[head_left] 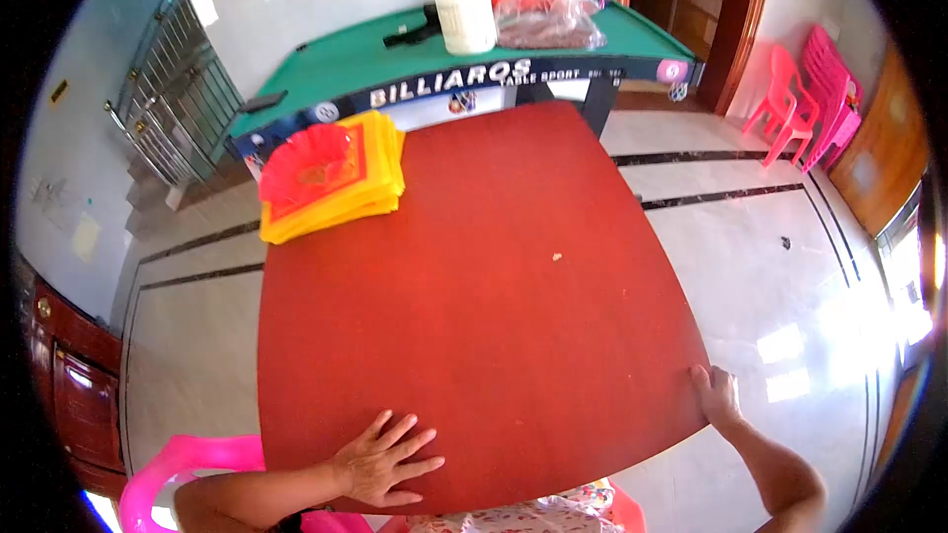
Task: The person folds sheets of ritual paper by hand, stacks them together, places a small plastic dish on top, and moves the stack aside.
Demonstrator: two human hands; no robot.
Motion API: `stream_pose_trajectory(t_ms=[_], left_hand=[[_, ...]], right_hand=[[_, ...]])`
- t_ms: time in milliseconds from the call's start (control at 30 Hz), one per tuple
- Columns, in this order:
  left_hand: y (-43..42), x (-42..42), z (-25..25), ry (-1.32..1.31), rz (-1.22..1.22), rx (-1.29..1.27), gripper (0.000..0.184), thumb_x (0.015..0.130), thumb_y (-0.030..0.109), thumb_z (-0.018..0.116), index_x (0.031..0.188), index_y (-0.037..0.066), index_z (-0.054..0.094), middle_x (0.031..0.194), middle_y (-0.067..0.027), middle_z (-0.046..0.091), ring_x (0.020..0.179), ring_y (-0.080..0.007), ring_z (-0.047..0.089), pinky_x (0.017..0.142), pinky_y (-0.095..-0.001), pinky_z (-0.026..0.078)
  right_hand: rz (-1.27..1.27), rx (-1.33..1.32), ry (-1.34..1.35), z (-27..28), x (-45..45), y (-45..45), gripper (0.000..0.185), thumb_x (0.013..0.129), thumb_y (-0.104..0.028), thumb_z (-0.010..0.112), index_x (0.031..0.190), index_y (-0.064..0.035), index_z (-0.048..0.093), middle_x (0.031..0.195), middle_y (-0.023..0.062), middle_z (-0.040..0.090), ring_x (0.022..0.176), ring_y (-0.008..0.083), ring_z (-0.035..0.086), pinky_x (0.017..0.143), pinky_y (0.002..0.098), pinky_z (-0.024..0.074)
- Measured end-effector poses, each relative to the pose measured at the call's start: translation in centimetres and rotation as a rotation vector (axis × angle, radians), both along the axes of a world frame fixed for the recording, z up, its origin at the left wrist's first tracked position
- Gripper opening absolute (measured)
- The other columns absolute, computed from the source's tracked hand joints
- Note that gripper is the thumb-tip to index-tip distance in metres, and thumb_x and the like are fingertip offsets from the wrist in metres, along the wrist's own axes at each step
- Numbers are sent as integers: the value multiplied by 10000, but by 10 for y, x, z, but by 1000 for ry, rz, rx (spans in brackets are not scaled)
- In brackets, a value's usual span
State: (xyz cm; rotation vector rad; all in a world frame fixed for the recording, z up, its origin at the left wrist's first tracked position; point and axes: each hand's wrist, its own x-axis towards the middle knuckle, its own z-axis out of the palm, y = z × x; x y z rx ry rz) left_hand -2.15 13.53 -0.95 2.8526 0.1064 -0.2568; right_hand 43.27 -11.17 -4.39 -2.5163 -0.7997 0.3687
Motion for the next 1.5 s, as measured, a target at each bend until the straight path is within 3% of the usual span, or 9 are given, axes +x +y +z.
stream_pose_trajectory(t_ms=[233,333,367,467,600,933,1033,1333,1500], left_hand=[[0,0,3,24,-130,-28,680,786,652,456,1308,217,447,1365,-164,357,1291,-415,222,1012,-633,136],[-1,-9,-6,-18,-217,-11,625,836,608,400,1321,214,433,1410,-150,304,1309,-421,179,970,-659,185],[0,-9,-9,-22,-216,-10,625,836,608,400,1321,214,433,1410,-150,304,1309,-421,179,970,-659,185],[5,-12,-11,13,-360,-244,569,860,514,425,1320,179,430,1383,-138,340,1260,-398,269,914,-629,274],[4,-8,-9,-27,-411,-66,631,815,329,448,1399,143,295,1458,-164,200,1283,-406,275,905,-692,278],[-2,-10,-2,-139,-356,-73,542,841,360,409,1349,171,390,1425,-129,292,1280,-392,287,916,-689,260],[3,-9,1,39,-391,-158,533,843,358,406,1343,173,393,1427,-133,284,1286,-385,281,936,-687,235],[13,-3,12,-127,-393,-64,528,851,280,395,1357,132,368,1434,-142,269,1299,-374,260,982,-651,206],[7,5,-1,81,-242,-504,655,821,304,446,1416,142,225,1470,-100,203,1313,-349,245,1021,-625,168]], right_hand=[[54,-49,198,-9,10,-28,495,901,-412,443,836,68,545,706,287,530,696,393,502,654,482,375],[24,-169,305,-9,15,-38,455,949,-353,374,1087,64,494,891,284,515,856,385,478,740,466,374],[104,-137,-27,-24,6,-56,498,949,-372,367,1173,67,442,950,286,515,875,398,476,775,466,385],[81,-194,55,-24,12,-64,521,949,-373,358,1194,83,416,968,295,517,893,409,481,799,472,386],[46,-218,260,-12,9,-48,526,948,-369,348,1174,100,422,980,314,514,896,430,485,783,496,380],[114,-78,258,-1,2,-36,490,928,-412,306,973,38,494,836,279,550,765,485,477,666,528,364],[71,-140,75,-8,0,-40,467,925,-415,305,925,13,490,815,276,549,767,490,482,652,536,362],[191,-339,194,26,22,-1,464,896,-456,376,853,-35,565,781,230,597,755,461,549,632,515,412],[253,-16,-218,36,101,129,538,781,-129,592,1258,-15,370,1163,227,471,1080,401,451,909,464,385]])
